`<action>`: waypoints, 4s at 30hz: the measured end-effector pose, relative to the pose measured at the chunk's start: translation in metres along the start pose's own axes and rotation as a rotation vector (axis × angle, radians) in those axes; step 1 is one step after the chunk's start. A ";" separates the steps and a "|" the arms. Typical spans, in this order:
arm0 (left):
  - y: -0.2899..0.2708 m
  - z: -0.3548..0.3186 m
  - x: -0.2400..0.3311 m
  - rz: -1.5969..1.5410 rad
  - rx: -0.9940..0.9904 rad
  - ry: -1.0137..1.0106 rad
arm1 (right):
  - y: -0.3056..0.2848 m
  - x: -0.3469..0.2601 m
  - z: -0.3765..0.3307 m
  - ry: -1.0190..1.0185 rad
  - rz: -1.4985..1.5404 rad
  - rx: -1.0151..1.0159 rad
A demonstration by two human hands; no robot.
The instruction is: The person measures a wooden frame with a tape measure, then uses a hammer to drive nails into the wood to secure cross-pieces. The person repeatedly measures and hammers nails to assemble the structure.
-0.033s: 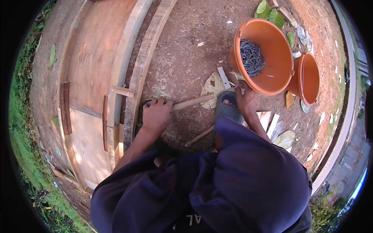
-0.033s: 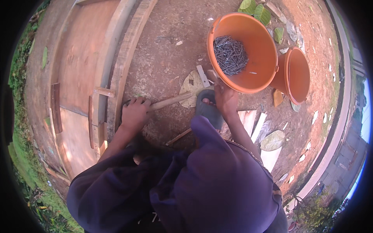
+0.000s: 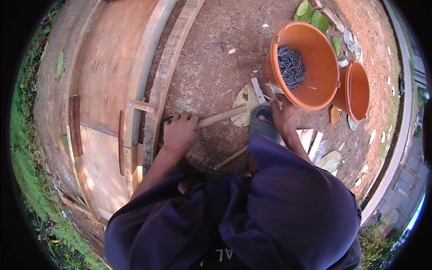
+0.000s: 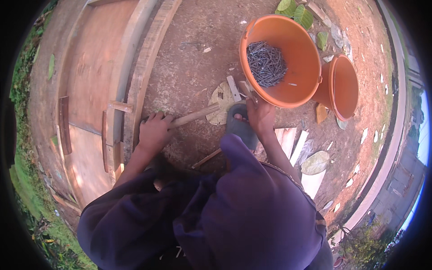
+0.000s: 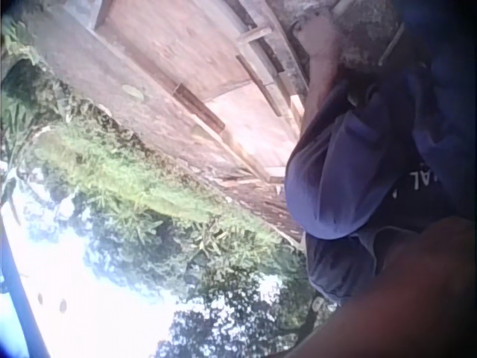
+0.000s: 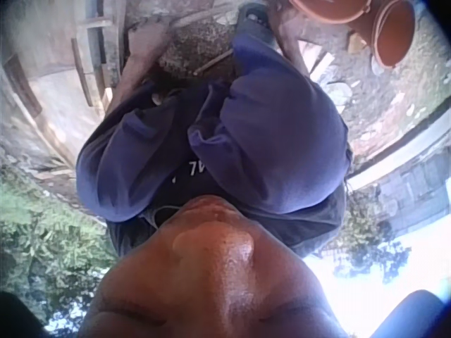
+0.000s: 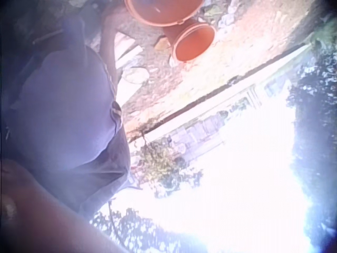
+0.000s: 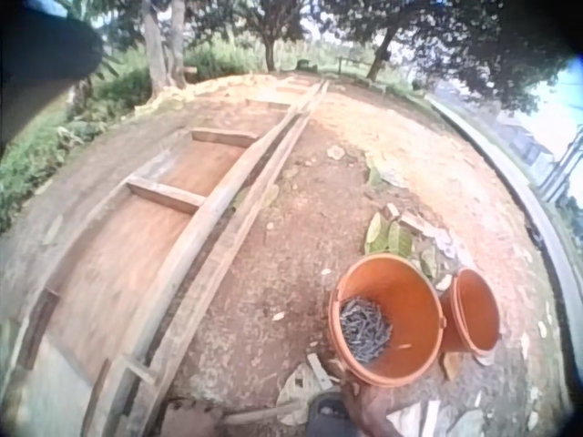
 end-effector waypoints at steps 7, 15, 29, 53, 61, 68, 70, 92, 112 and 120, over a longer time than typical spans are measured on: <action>-0.030 0.010 -0.016 -0.229 0.091 0.030 | 0.000 -0.027 0.017 0.077 0.418 -0.159; -0.037 0.007 -0.024 -0.615 0.088 -0.087 | 0.009 -0.080 0.029 -0.174 -0.026 -0.270; 0.005 -0.018 -0.013 -0.924 0.044 0.007 | 0.019 -0.082 0.031 -0.386 -0.084 -0.140; 0.028 -0.005 0.001 -2.003 -0.282 -0.028 | -0.011 -0.081 -0.030 0.076 0.590 -0.600; 0.027 0.012 -0.048 -2.197 -0.311 -0.075 | -0.078 -0.003 -0.057 0.460 0.342 -0.149; 0.011 0.014 -0.043 -2.126 -0.278 -0.066 | -0.022 -0.044 -0.027 -0.304 -0.446 -0.053; 0.009 0.013 -0.041 -2.145 -0.309 -0.030 | -0.010 -0.042 -0.017 -0.305 -0.625 -0.122; 0.020 0.008 -0.039 -2.129 -0.496 0.002 | -0.017 -0.008 -0.020 0.028 -0.683 -0.594; 0.016 -0.002 0.041 -1.341 -0.970 0.453 | -0.014 -0.101 -0.040 -0.035 0.392 -0.787; 0.009 0.008 0.018 -1.579 -0.536 0.228 | -0.028 -0.031 -0.032 0.535 1.409 -0.463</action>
Point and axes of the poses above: each hand's wrist, its own z-axis towards the middle knuckle, its own y-axis out of the palm, x = y × z, the point moved 4 cm from there along z, towards the middle knuckle, and after that the axes turned 10 degrees about -z, right-handed, at the moved point
